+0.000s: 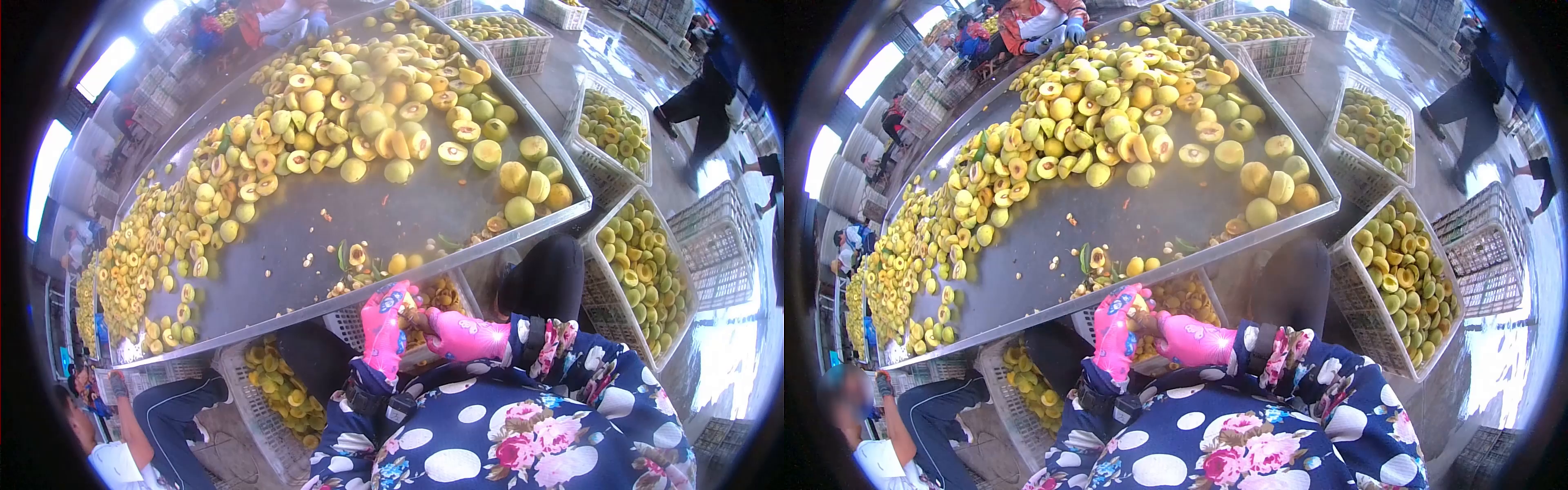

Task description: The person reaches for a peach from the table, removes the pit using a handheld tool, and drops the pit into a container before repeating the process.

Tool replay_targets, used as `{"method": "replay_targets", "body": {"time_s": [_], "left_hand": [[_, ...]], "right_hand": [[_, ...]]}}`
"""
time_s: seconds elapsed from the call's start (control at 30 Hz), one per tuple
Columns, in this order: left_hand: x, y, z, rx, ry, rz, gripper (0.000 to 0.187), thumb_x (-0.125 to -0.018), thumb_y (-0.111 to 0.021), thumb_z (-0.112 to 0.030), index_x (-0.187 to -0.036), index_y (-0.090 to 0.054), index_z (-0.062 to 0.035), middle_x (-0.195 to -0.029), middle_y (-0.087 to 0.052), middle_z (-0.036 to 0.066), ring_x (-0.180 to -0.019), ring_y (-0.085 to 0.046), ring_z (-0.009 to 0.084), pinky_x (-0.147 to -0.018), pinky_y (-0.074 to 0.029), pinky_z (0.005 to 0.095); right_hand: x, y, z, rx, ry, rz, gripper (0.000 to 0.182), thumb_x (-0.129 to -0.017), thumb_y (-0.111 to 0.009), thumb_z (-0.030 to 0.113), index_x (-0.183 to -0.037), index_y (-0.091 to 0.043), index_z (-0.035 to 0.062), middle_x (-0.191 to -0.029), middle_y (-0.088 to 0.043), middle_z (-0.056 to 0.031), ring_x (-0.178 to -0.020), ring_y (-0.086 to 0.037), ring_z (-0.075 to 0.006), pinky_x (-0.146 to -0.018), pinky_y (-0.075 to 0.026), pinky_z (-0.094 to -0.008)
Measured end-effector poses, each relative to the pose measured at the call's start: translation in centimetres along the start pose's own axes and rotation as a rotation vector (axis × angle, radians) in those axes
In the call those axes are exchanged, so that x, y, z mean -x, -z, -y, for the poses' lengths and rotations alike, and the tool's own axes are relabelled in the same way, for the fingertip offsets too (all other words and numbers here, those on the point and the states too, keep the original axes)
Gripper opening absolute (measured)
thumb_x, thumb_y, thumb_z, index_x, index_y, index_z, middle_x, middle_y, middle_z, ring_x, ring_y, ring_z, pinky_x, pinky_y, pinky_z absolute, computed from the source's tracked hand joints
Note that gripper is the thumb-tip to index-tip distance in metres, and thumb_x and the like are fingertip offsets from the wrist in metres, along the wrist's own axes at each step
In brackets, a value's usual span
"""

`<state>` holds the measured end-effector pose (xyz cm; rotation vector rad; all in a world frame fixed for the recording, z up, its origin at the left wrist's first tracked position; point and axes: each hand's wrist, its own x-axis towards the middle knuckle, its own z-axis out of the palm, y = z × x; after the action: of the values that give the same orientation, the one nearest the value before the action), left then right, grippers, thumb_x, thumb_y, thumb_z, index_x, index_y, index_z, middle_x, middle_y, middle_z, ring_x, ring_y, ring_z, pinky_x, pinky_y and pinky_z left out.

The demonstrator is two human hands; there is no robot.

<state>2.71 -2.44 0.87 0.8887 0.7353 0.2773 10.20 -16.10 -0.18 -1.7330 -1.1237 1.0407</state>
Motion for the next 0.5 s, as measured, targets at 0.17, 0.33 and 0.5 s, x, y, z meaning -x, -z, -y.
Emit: {"method": "replay_targets", "body": {"time_s": [0.17, 0.33, 0.5], "left_hand": [[0.5, 0.1, -0.6, -0.001, -0.013, 0.093, 0.027, -0.089, -0.055, -0.017, -0.110, -0.057, 0.0006, -0.096, -0.063, 0.013, -0.081, -0.061, 0.0200, -0.067, -0.054, 0.0318], [0.4, 0.6, -0.4, 0.109, -0.037, 0.203, 0.028, -0.091, -0.053, -0.021, -0.110, -0.055, -0.0019, -0.098, -0.061, 0.012, -0.080, -0.060, 0.0200, -0.066, -0.054, 0.0317], [0.7, 0.0, 0.2, 0.345, -0.049, 0.162, 0.029, -0.091, -0.050, -0.020, -0.113, -0.053, -0.0022, -0.103, -0.059, 0.014, -0.078, -0.061, 0.0247, -0.064, -0.053, 0.0351]], "right_hand": [[0.3, 1.9, 2.0, -0.777, -0.340, 0.389, 0.019, -0.088, -0.049, 0.023, -0.091, -0.047, 0.0049, -0.056, -0.046, -0.0001, -0.039, -0.045, -0.0096, -0.035, -0.038, -0.0225], [1.1, 1.3, 2.5, -1.171, -0.357, 0.452, 0.028, -0.088, -0.054, 0.030, -0.069, -0.045, 0.0121, -0.051, -0.041, 0.0027, -0.037, -0.038, -0.0063, -0.033, -0.032, -0.0194], [1.3, 0.7, 3.3, -1.418, -0.300, 0.467, 0.031, -0.089, -0.054, 0.030, -0.065, -0.044, 0.0133, -0.049, -0.037, 0.0052, -0.036, -0.033, -0.0051, -0.033, -0.029, -0.0185]]}}
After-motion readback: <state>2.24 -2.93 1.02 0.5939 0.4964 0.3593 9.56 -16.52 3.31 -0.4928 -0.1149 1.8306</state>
